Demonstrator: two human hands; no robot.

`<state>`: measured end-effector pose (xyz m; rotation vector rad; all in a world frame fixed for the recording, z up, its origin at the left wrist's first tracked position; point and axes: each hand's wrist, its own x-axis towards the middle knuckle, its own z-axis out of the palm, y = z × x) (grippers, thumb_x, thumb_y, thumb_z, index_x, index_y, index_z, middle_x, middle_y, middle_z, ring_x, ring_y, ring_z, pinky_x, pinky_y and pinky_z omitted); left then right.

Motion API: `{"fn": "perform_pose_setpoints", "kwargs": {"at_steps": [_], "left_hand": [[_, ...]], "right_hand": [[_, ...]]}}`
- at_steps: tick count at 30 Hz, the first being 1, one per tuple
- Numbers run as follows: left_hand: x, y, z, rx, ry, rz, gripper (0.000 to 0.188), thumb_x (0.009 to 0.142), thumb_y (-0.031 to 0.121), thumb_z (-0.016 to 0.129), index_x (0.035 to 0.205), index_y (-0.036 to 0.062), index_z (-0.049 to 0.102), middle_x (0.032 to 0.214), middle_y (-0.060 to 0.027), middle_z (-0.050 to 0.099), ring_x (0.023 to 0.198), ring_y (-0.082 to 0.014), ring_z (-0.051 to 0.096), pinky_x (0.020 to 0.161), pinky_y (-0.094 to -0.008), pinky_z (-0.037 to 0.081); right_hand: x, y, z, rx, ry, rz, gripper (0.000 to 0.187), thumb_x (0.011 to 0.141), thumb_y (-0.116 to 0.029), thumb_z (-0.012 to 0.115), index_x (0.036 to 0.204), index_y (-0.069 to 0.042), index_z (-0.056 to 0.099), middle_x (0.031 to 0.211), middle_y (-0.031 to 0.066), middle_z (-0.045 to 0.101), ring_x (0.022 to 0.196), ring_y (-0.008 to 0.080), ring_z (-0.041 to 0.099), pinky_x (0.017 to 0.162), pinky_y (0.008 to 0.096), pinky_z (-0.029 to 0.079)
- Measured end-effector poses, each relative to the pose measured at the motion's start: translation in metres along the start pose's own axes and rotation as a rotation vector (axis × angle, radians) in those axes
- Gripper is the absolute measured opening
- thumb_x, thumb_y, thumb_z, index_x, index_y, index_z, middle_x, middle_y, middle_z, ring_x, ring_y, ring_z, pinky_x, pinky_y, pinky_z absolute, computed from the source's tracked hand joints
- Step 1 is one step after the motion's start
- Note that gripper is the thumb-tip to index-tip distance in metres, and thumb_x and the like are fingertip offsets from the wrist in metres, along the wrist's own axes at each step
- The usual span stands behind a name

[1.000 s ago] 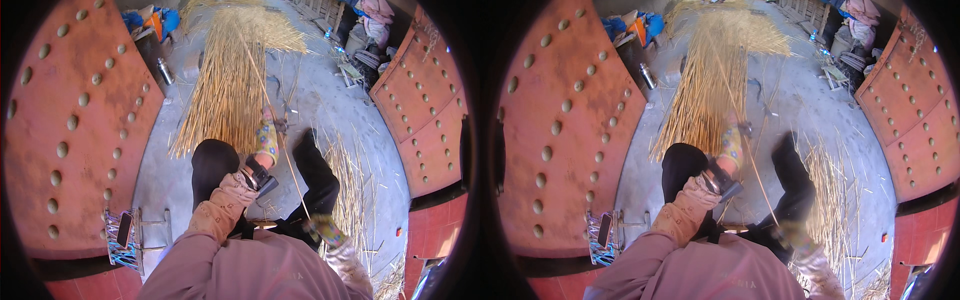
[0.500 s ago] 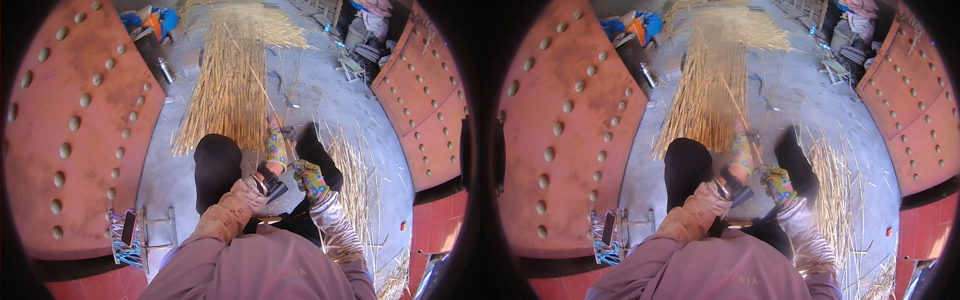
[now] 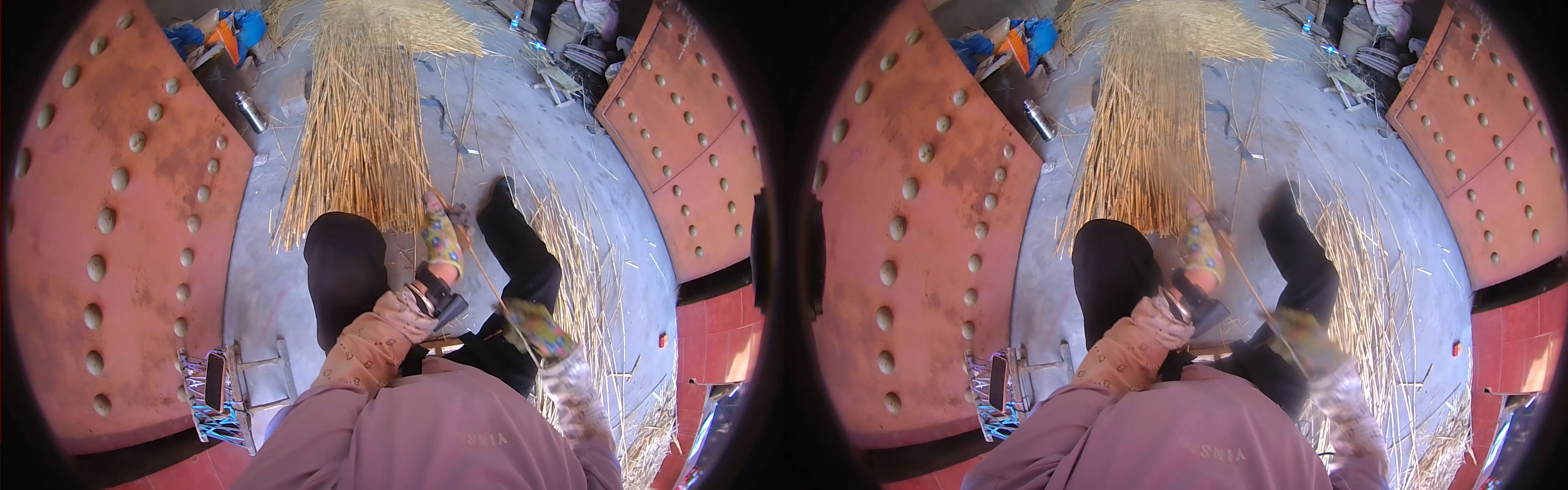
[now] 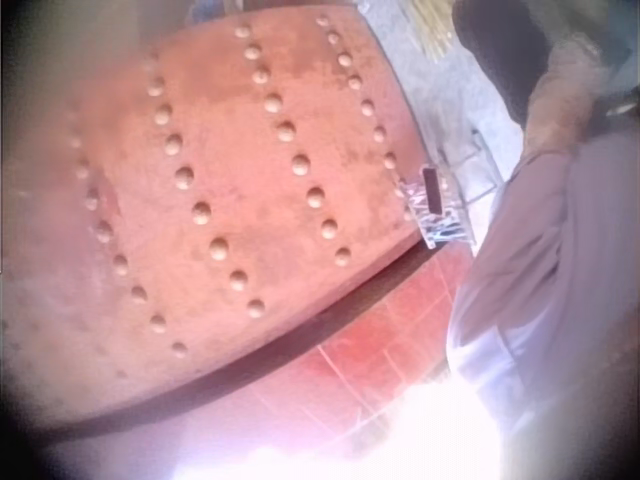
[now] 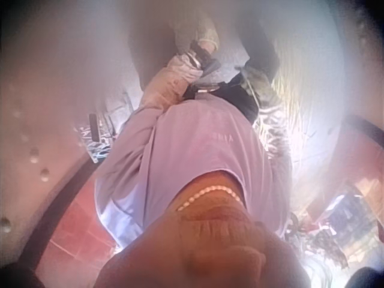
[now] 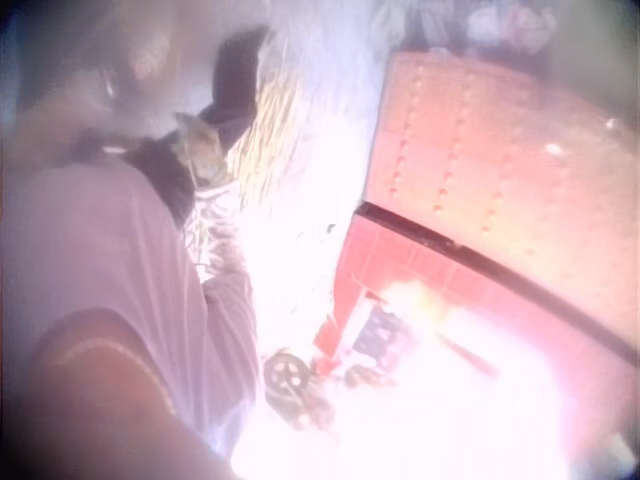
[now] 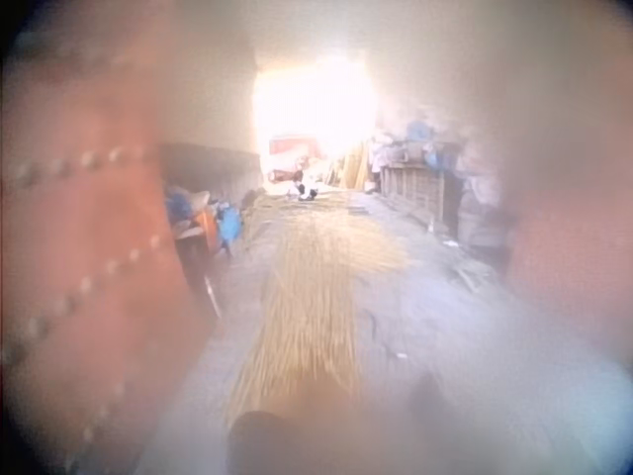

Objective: The person is splitting and stripping long stalks of straw or reed to prepare them for further use in manufacturing.

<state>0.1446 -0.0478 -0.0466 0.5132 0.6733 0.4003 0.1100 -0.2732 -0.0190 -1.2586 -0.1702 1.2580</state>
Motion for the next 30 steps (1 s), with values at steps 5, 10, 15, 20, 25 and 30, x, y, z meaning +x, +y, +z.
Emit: {"fn": "perform_pose_setpoints", "kwargs": {"at_steps": [5, 10, 15, 20, 25, 30], "left_hand": [[0.01, 0.015, -0.009, 0.12, -0.039, -0.037, 0.047, 0.074, 0.057, 0.041, 0.086, 0.0117, 0.048, 0.067, -0.0001, 0.047, 0.053, -0.0114, 0.044, 0.042, -0.026, 0.037], [0.035, 0.095, -0.014, 0.034, 0.078, 0.188, 0.043, 0.077, 0.052, 0.039, 0.08, 0.01, 0.048, 0.07, -0.0025, 0.047, 0.06, -0.0133, 0.044, 0.052, -0.0255, 0.038], [0.036, 0.024, -0.038, 0.106, -0.04, 0.064, 0.033, 0.084, 0.04, 0.036, 0.085, 0.0105, 0.05, 0.072, -0.0023, 0.048, 0.061, -0.0136, 0.046, 0.055, -0.0249, 0.039], [0.015, -0.035, -0.01, 0.337, 0.006, 0.183, 0.041, 0.079, 0.051, 0.038, 0.084, 0.0112, 0.05, 0.068, 0.0001, 0.048, 0.053, -0.0093, 0.044, 0.043, -0.0232, 0.036], [0.002, 0.066, 0.039, 0.074, 0.073, 0.195, 0.044, 0.077, 0.055, 0.039, 0.071, 0.0125, 0.046, 0.063, 0.0008, 0.044, 0.049, -0.0103, 0.04, 0.044, -0.0249, 0.033], [0.053, 0.14, 0.0, -0.09, 0.042, 0.35, 0.047, 0.07, 0.061, 0.045, 0.066, 0.014, 0.044, 0.057, 0.003, 0.041, 0.041, -0.0093, 0.035, 0.039, -0.0243, 0.03]], "right_hand": [[0.073, 0.0, 0.023, -0.068, 0.135, -0.272, 0.024, 0.081, -0.016, 0.047, 0.099, -0.001, 0.05, 0.055, -0.0007, 0.047, 0.037, 0.0012, 0.037, 0.032, 0.0145, 0.027], [-0.027, 0.071, -0.037, -0.16, 0.039, 0.034, 0.022, 0.073, -0.004, 0.051, 0.094, -0.004, 0.055, 0.078, 0.0054, 0.056, 0.06, 0.0113, 0.052, 0.059, 0.0194, 0.043], [-0.025, 0.046, -0.006, -0.244, 0.18, 0.03, 0.025, 0.074, -0.011, 0.054, 0.098, -0.002, 0.052, 0.073, 0.0061, 0.056, 0.051, 0.0084, 0.05, 0.041, 0.0179, 0.037], [0.028, 0.014, 0.007, 0.047, 0.207, -0.186, 0.025, 0.081, -0.019, 0.046, 0.094, 0.001, 0.052, 0.064, 0.004, 0.053, 0.04, 0.0059, 0.039, 0.035, 0.0157, 0.03], [-0.02, 0.081, -0.04, -0.022, 0.115, -0.44, 0.031, 0.078, -0.022, 0.042, 0.083, 0.006, 0.055, 0.075, 0.0161, 0.056, 0.044, 0.0102, 0.043, 0.036, 0.0185, 0.035], [-0.085, 0.138, -0.086, 0.195, 0.192, -0.683, 0.014, 0.073, -0.005, 0.049, 0.083, 0.002, 0.056, 0.082, 0.0196, 0.057, 0.05, 0.0149, 0.054, 0.037, 0.0186, 0.038]]}}
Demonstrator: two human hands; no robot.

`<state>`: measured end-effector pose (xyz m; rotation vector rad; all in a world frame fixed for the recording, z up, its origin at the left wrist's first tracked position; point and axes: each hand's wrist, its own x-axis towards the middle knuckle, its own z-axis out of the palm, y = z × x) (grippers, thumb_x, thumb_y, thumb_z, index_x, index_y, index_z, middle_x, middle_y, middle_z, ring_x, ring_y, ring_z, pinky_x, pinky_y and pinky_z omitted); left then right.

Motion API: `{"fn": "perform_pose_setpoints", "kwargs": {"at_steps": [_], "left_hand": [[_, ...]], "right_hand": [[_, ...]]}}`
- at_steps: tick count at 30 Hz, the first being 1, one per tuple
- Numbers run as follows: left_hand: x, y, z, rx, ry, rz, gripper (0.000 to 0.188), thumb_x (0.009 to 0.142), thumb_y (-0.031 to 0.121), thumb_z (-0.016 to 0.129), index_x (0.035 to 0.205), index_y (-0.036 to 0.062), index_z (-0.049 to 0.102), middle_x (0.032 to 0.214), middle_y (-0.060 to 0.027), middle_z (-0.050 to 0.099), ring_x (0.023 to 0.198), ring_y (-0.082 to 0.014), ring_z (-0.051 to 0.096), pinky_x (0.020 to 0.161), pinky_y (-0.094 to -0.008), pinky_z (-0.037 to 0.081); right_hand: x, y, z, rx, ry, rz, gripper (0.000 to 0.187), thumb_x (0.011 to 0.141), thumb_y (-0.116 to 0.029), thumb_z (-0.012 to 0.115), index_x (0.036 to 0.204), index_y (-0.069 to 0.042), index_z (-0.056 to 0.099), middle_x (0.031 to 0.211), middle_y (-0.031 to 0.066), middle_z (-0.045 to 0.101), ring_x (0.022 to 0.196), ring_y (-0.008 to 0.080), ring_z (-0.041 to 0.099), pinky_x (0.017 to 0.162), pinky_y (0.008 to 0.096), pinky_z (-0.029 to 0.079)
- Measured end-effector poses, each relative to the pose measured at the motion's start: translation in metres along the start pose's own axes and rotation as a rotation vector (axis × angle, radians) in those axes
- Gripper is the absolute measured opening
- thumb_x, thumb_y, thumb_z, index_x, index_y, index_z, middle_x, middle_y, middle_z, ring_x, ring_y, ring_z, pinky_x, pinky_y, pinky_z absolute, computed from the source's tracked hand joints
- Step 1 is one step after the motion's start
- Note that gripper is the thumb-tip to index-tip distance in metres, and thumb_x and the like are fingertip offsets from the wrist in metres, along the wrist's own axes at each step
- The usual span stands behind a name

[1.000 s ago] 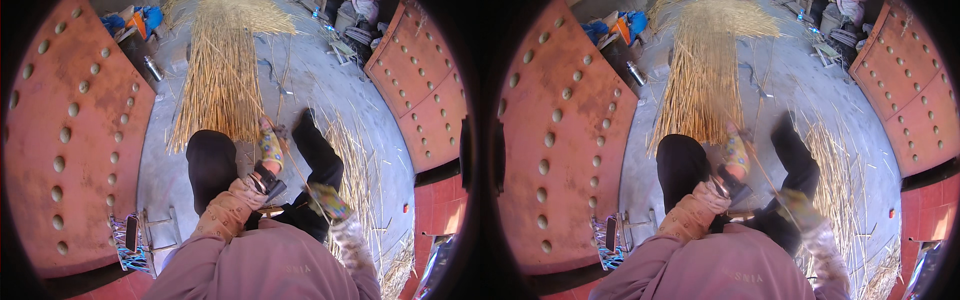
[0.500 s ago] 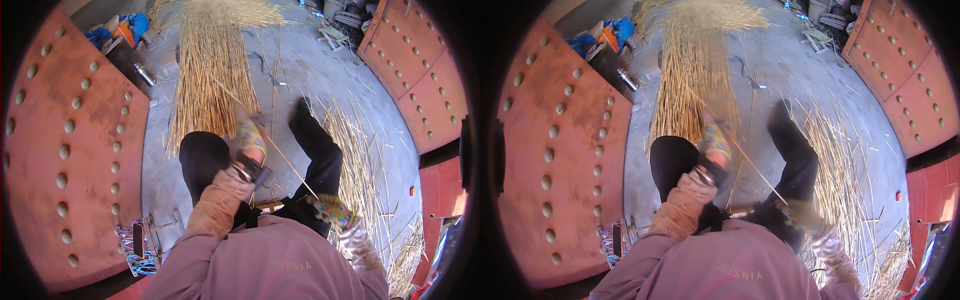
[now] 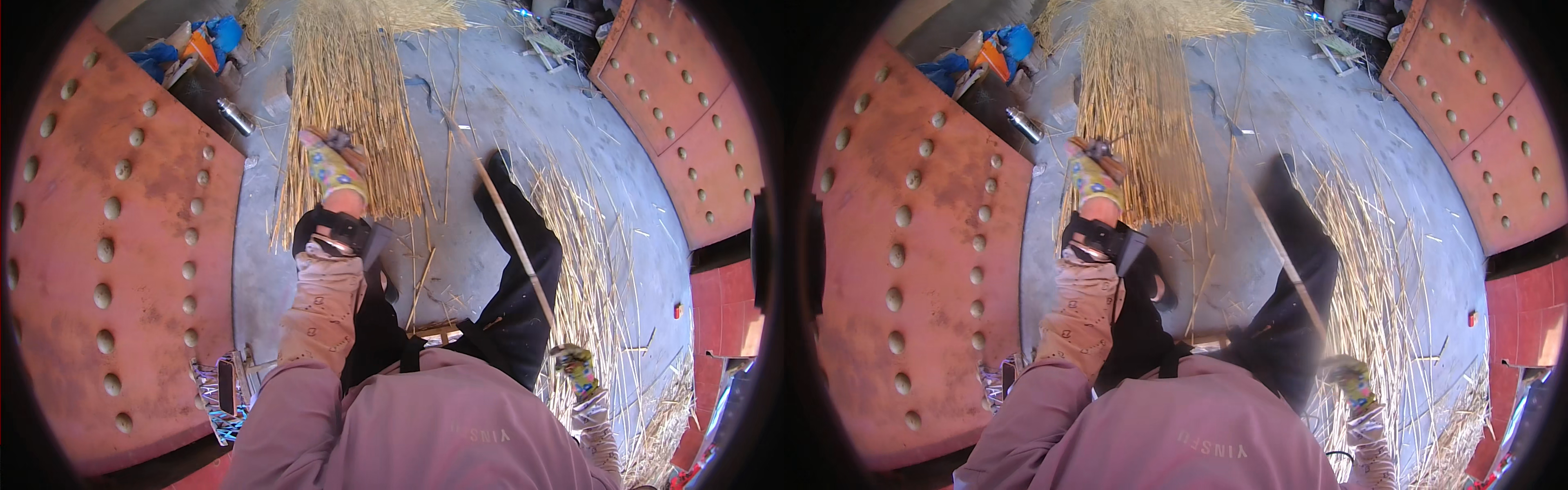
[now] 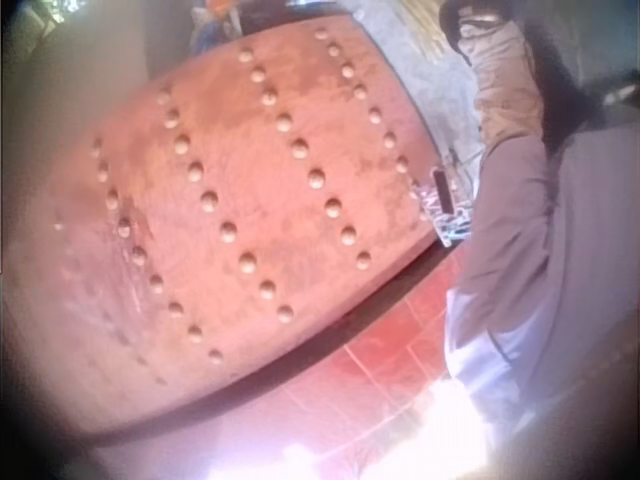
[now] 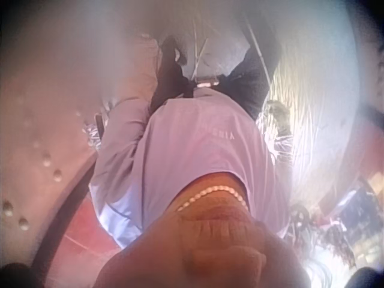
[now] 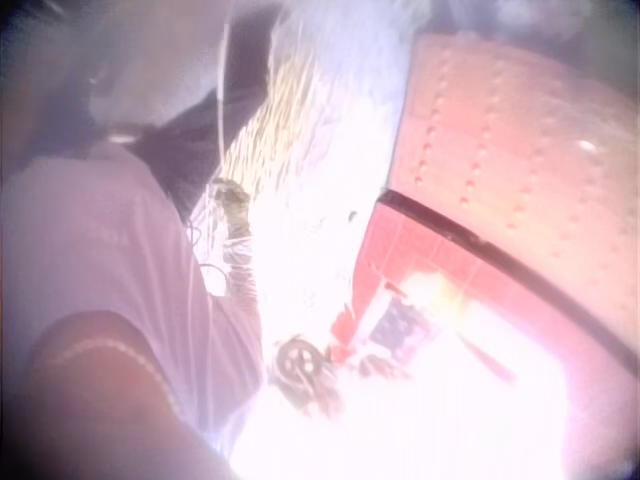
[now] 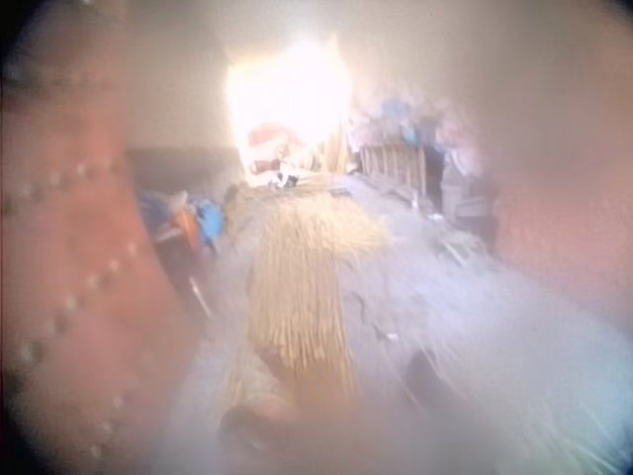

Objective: The person is splitting and stripping long stalks of straw or reed to prepare them for further use in manufacturing.

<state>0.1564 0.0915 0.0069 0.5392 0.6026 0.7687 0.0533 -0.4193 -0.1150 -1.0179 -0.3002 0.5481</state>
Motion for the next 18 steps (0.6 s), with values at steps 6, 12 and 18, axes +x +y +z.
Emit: {"fn": "perform_pose_setpoints", "kwargs": {"at_steps": [6, 12, 18], "left_hand": [[-0.006, -0.009, -0.008, 0.084, 0.021, -0.022, 0.04, 0.073, 0.054, 0.047, 0.064, 0.0151, 0.044, 0.055, 0.004, 0.041, 0.04, -0.01, 0.033, 0.038, -0.0243, 0.03], [-0.01, -0.014, -0.021, 0.427, -0.101, -0.064, 0.034, 0.078, 0.043, 0.047, 0.081, 0.009, 0.049, 0.067, -0.0021, 0.046, 0.06, -0.0134, 0.043, 0.054, -0.026, 0.036], [-0.023, -0.007, -0.054, 0.853, -0.311, 0.08, 0.038, 0.079, 0.041, 0.045, 0.089, 0.004, 0.047, 0.067, -0.0058, 0.046, 0.06, -0.017, 0.046, 0.056, -0.0268, 0.04]], "right_hand": [[-0.014, -0.032, -0.149, -1.711, 0.559, 0.228, 0.031, 0.076, -0.017, 0.051, 0.105, -0.005, 0.049, 0.1, 0.012, 0.054, 0.091, 0.0254, 0.05, 0.078, 0.0355, 0.04], [0.25, -0.043, 0.015, -1.134, 0.322, -0.03, 0.032, 0.08, -0.016, 0.048, 0.108, -0.001, 0.047, 0.096, 0.0076, 0.055, 0.085, 0.014, 0.052, 0.072, 0.0248, 0.041], [0.397, 0.154, 0.053, -1.134, -0.313, 0.214, 0.026, 0.077, -0.015, 0.047, 0.099, -0.003, 0.051, 0.095, 0.0122, 0.056, 0.083, 0.0238, 0.055, 0.068, 0.0309, 0.045]]}}
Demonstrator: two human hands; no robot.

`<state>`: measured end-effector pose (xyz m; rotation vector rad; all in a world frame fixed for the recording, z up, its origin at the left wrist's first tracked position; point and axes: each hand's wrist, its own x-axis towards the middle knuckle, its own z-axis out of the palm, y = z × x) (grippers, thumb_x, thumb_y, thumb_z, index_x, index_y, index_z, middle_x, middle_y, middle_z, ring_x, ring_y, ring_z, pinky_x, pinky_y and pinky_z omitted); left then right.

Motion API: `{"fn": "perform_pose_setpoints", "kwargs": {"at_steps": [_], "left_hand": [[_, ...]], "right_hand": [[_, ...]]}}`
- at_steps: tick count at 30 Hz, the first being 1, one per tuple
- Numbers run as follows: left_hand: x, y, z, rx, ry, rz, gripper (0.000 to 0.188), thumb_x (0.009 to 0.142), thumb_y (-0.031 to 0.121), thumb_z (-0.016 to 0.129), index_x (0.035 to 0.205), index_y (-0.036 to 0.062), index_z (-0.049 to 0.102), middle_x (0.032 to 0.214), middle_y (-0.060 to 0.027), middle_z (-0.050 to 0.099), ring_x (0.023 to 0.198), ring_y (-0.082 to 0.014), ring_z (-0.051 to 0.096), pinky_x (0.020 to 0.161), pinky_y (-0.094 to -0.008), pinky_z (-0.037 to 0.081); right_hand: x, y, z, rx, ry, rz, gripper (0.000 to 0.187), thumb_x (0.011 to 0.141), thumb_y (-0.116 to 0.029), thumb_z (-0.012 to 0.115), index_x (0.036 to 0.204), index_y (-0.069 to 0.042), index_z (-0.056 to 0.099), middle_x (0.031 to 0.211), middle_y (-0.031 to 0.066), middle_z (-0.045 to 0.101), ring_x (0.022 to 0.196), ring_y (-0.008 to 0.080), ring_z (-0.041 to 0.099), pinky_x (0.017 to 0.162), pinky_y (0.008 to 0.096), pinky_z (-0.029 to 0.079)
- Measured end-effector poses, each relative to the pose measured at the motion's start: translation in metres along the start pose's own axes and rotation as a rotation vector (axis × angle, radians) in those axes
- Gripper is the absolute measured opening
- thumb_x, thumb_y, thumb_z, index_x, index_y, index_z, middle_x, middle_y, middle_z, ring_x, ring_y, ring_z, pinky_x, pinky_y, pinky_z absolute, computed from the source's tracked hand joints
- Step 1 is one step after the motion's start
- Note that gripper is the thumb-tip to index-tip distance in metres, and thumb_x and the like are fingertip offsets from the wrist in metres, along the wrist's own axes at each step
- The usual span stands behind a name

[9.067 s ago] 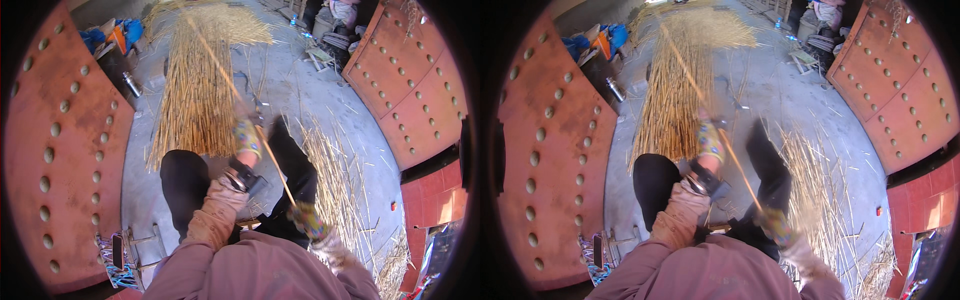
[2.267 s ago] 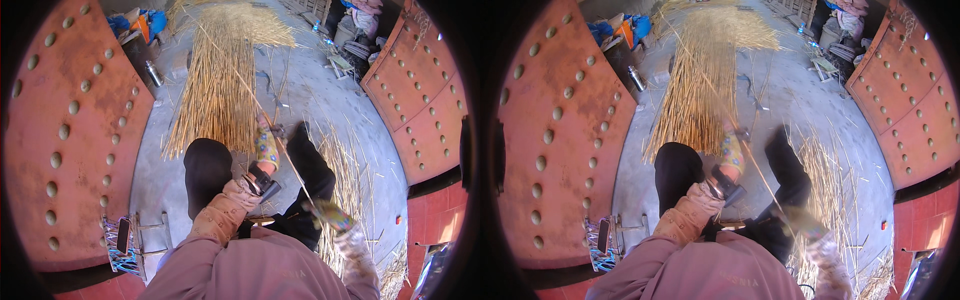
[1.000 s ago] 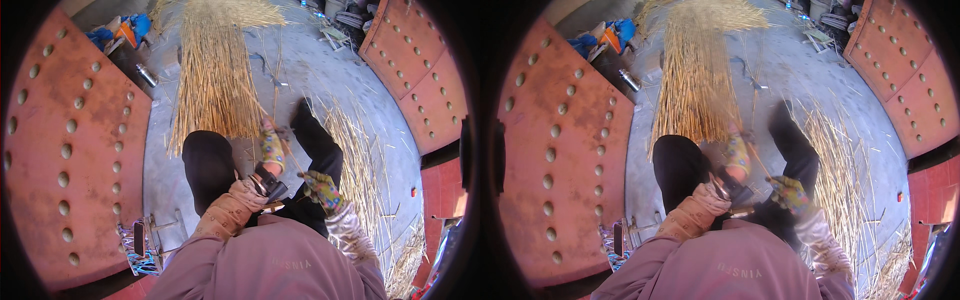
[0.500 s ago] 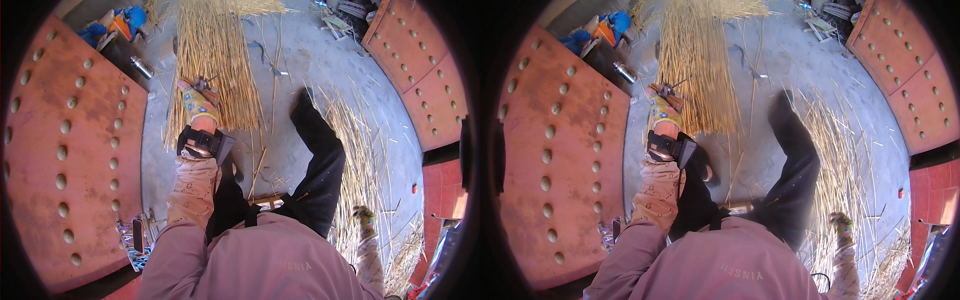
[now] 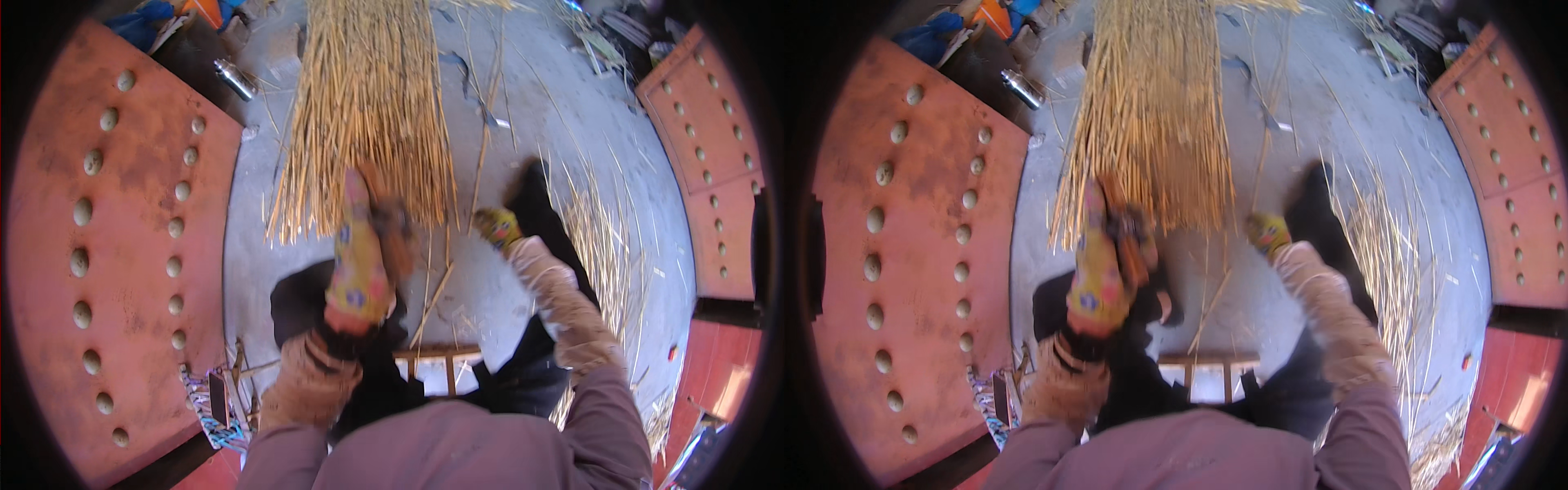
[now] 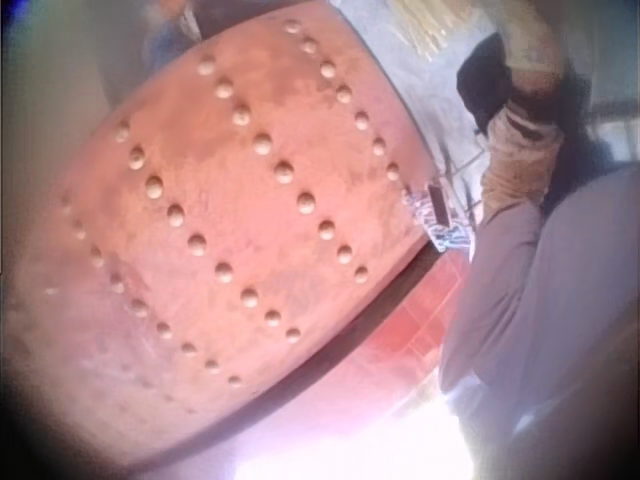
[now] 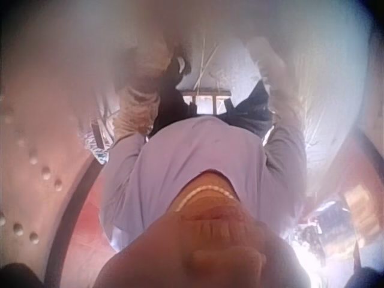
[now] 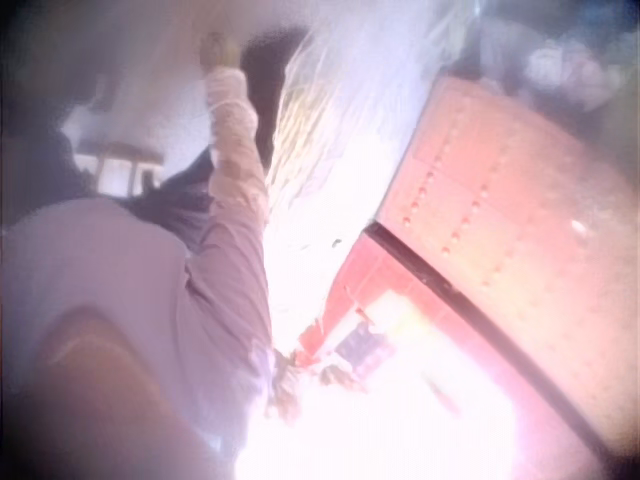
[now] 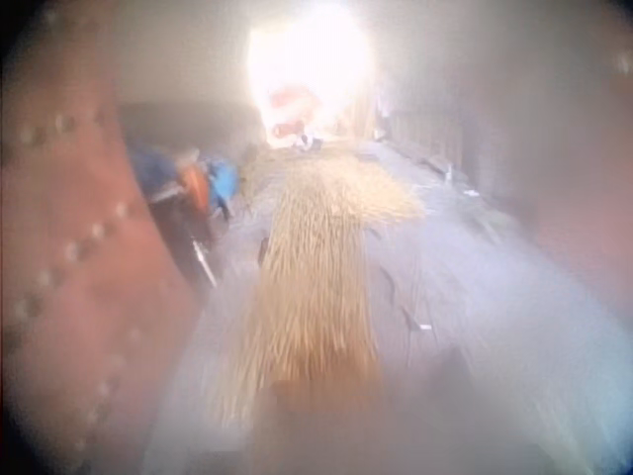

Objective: The person is splitting and stripping long stalks of straw or reed to prepare them for further use in manufacturing.

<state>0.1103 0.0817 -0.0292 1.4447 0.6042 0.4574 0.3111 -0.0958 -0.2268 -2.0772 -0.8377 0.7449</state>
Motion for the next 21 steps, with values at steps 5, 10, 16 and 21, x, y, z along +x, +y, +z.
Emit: {"fn": "perform_pose_setpoints", "kwargs": {"at_steps": [5, 10, 16, 21], "left_hand": [[-0.013, 0.028, -0.006, -0.698, 0.021, -0.533, 0.046, 0.074, 0.05, 0.048, 0.084, 0.0054, 0.048, 0.061, -0.0041, 0.047, 0.052, -0.0138, 0.047, 0.048, -0.0229, 0.041], [-0.005, 0.047, -0.003, -0.515, 0.109, -0.658, 0.055, 0.074, 0.06, 0.036, 0.077, 0.0064, 0.048, 0.059, -0.0055, 0.047, 0.043, -0.0151, 0.046, 0.037, -0.0242, 0.037], [-0.001, 0.05, 0.011, -0.581, 0.012, -0.656, 0.055, 0.076, 0.059, 0.033, 0.075, 0.0051, 0.047, 0.061, -0.0061, 0.048, 0.043, -0.0158, 0.047, 0.037, -0.0234, 0.037], [-0.02, 0.051, 0.01, -0.442, 0.018, -0.624, 0.053, 0.076, 0.057, 0.039, 0.073, 0.0054, 0.051, 0.054, -0.0019, 0.044, 0.044, -0.0125, 0.045, 0.04, -0.0235, 0.038]], "right_hand": [[0.046, 0.048, 0.082, -0.485, 0.165, 0.221, 0.025, 0.077, -0.015, 0.043, 0.098, -0.005, 0.052, 0.098, 0.0172, 0.053, 0.092, 0.0317, 0.05, 0.079, 0.0346, 0.041], [0.107, 0.118, 0.112, -0.42, 0.111, 0.526, 0.027, 0.076, -0.017, 0.044, 0.1, -0.006, 0.052, 0.099, 0.0165, 0.053, 0.095, 0.0313, 0.049, 0.08, 0.0351, 0.04], [0.107, 0.184, 0.062, -0.194, -0.135, 0.383, 0.032, 0.072, -0.011, 0.052, 0.103, -0.004, 0.05, 0.099, 0.0122, 0.054, 0.088, 0.0261, 0.054, 0.074, 0.0322, 0.044], [0.026, -0.057, -0.005, 1.316, -0.527, 0.283, 0.027, 0.07, -0.001, 0.057, 0.095, -0.001, 0.049, 0.077, 0.0065, 0.054, 0.073, 0.0204, 0.055, 0.073, 0.0331, 0.045]]}}
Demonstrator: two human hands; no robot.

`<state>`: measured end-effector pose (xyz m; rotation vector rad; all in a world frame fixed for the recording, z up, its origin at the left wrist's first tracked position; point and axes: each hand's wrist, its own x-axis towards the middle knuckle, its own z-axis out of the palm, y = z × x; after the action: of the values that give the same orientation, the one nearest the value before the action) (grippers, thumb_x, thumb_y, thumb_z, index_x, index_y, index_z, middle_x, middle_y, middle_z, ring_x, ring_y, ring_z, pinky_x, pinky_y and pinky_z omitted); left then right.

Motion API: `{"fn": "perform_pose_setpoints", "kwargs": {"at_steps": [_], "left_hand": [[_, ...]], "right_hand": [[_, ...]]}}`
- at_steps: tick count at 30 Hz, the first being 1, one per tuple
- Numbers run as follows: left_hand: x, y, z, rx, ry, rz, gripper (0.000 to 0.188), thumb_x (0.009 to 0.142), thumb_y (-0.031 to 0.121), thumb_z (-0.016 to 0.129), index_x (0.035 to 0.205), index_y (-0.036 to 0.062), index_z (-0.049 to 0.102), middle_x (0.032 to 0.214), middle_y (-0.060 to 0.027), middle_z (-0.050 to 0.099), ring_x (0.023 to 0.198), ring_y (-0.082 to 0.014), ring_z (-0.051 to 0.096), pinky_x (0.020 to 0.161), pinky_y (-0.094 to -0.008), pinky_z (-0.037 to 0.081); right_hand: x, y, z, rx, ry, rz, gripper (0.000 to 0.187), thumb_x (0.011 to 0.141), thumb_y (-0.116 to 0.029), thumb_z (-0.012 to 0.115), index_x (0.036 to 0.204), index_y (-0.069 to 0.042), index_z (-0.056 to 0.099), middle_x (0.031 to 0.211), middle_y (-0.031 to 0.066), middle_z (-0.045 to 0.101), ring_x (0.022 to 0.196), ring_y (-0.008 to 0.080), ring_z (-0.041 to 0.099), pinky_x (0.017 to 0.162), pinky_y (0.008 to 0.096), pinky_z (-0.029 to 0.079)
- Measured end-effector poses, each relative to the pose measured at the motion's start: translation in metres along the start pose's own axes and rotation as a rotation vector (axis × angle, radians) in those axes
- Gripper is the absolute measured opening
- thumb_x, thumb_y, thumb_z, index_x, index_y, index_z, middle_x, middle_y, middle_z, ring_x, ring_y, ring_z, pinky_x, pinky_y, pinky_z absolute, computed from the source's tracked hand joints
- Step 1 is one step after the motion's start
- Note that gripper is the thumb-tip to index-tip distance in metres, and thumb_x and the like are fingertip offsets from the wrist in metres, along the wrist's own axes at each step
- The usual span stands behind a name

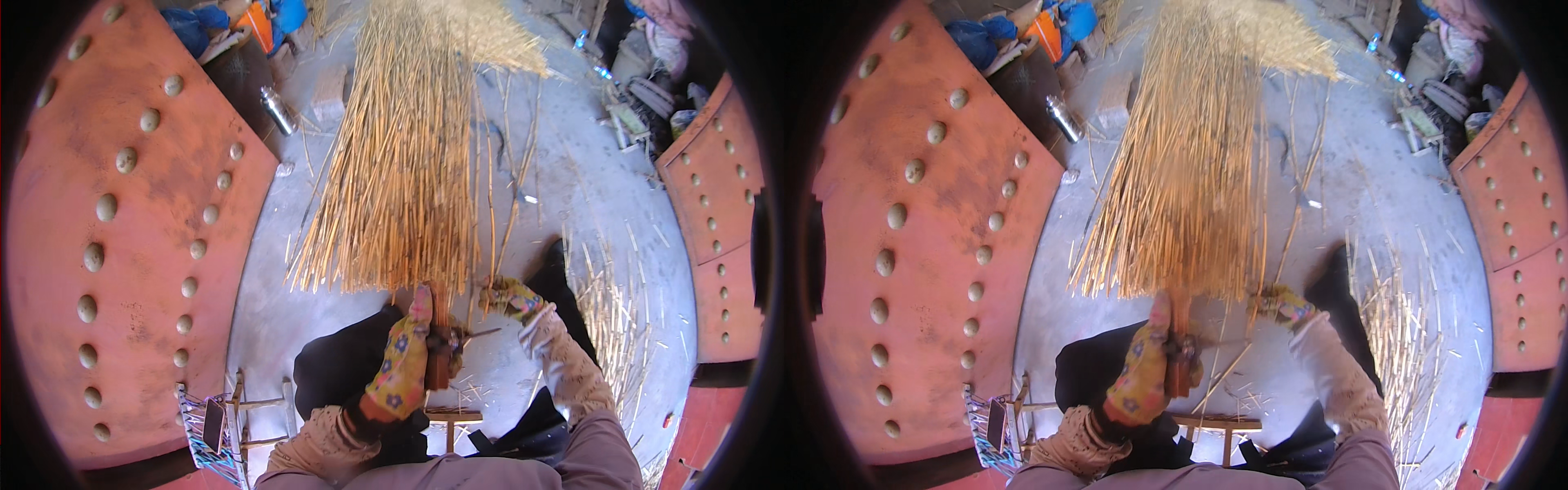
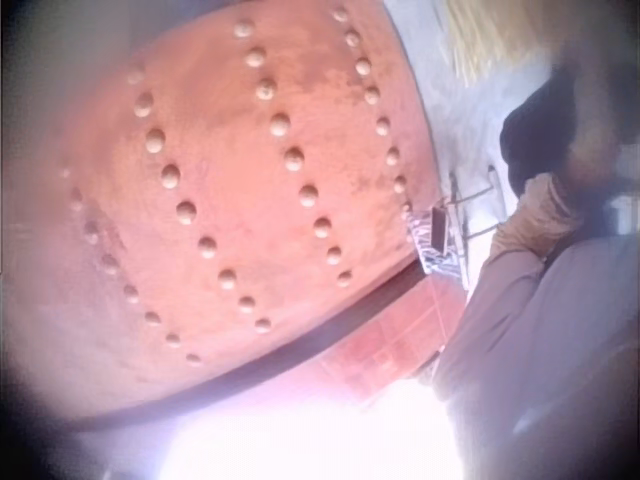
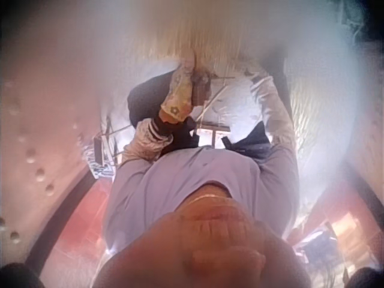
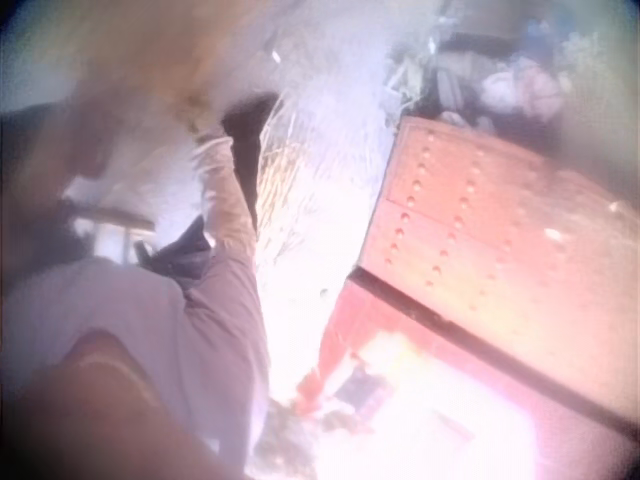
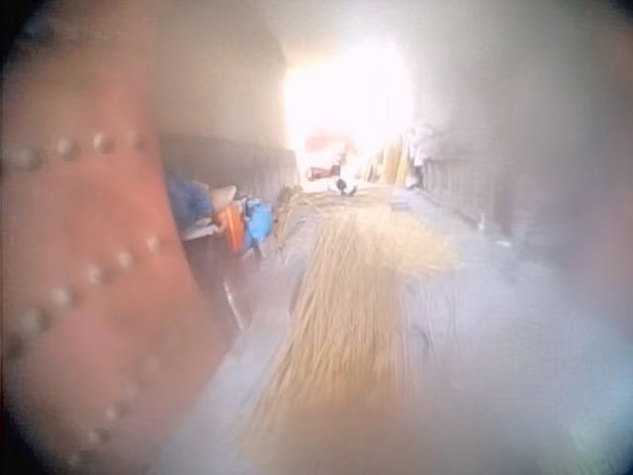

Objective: The person is splitting and stripping long stalks of straw or reed to prepare them for further use in manufacturing.

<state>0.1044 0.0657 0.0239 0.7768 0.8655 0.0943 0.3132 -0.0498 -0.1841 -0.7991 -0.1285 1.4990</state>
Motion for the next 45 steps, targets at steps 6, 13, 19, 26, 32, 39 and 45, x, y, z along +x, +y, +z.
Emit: {"fn": "perform_pose_setpoints", "kwargs": {"at_steps": [6, 13, 19, 26, 32, 39, 45], "left_hand": [[0.015, -0.055, 0.0, 0.064, -0.142, -0.049, 0.05, 0.072, 0.059, 0.044, 0.069, 0.0091, 0.05, 0.054, -0.0015, 0.046, 0.042, -0.0134, 0.046, 0.038, -0.0241, 0.037], [0.014, -0.155, -0.029, -0.04, -0.457, -0.534, 0.049, 0.069, 0.061, 0.046, 0.072, 0.0125, 0.052, 0.058, 0.0014, 0.048, 0.047, -0.0117, 0.045, 0.044, -0.0227, 0.037], [-0.047, -0.141, -0.017, 0.04, -0.423, -0.307, 0.052, 0.069, 0.062, 0.045, 0.068, 0.0105, 0.051, 0.056, -0.0015, 0.047, 0.04, -0.0123, 0.043, 0.037, -0.0244, 0.035], [-0.103, -0.106, -0.039, -0.008, -0.371, -0.237, 0.038, 0.077, 0.052, 0.043, 0.096, 0.0193, 0.048, 0.069, -0.0019, 0.052, 0.051, -0.0115, 0.045, 0.043, -0.0232, 0.036], [-0.109, -0.109, -0.045, -0.175, -0.29, -0.276, 0.035, 0.077, 0.048, 0.047, 0.083, 0.0134, 0.047, 0.064, 0.0005, 0.049, 0.052, -0.0087, 0.045, 0.043, -0.0214, 0.036], [-0.085, -0.106, -0.04, -0.055, -0.15, -0.143, 0.051, 0.071, 0.061, 0.043, 0.063, 0.0106, 0.048, 0.051, -0.0012, 0.045, 0.038, -0.014, 0.042, 0.034, -0.0253, 0.032], [-0.077, -0.093, -0.025, 0.015, -0.252, -0.031, 0.052, 0.072, 0.06, 0.042, 0.063, 0.0093, 0.048, 0.049, -0.0021, 0.046, 0.037, -0.0149, 0.043, 0.033, -0.0258, 0.032]], "right_hand": [[-0.124, 0.071, 0.087, -0.279, -0.263, 0.156, 0.028, 0.076, -0.009, 0.055, 0.102, 0.0, 0.048, 0.091, 0.0088, 0.055, 0.085, 0.0202, 0.054, 0.075, 0.0304, 0.044], [-0.181, 0.133, 0.097, -0.249, -0.187, 0.208, 0.044, 0.077, -0.024, 0.055, 0.112, -0.001, 0.04, 0.103, 0.0115, 0.05, 0.094, 0.0201, 0.051, 0.08, 0.0301, 0.041], [-0.12, 0.061, 0.058, -0.923, 0.038, -0.46, 0.04, 0.078, -0.035, 0.049, 0.103, -0.005, 0.042, 0.081, 0.0036, 0.052, 0.067, 0.0148, 0.052, 0.056, 0.0274, 0.043], [-0.066, -0.048, 0.19, 0.132, 0.284, -0.456, 0.029, 0.079, -0.031, 0.046, 0.095, -0.006, 0.044, 0.072, 0.0007, 0.046, 0.059, 0.0124, 0.046, 0.051, 0.0256, 0.039], [-0.052, -0.037, 0.215, 0.165, 0.294, -0.468, 0.021, 0.081, -0.027, 0.044, 0.088, -0.008, 0.045, 0.065, -0.0017, 0.041, 0.052, 0.0102, 0.041, 0.046, 0.0242, 0.035], [-0.063, 0.033, 0.228, 0.096, 0.329, -0.388, 0.015, 0.082, -0.023, 0.041, 0.081, -0.009, 0.047, 0.056, -0.0046, 0.035, 0.044, 0.0078, 0.035, 0.04, 0.0224, 0.03], [-0.068, -0.003, 0.216, 0.213, 0.241, -0.324, 0.02, 0.085, -0.025, 0.038, 0.072, -0.011, 0.045, 0.049, -0.0058, 0.031, 0.037, 0.0063, 0.028, 0.033, 0.0223, 0.024]]}}
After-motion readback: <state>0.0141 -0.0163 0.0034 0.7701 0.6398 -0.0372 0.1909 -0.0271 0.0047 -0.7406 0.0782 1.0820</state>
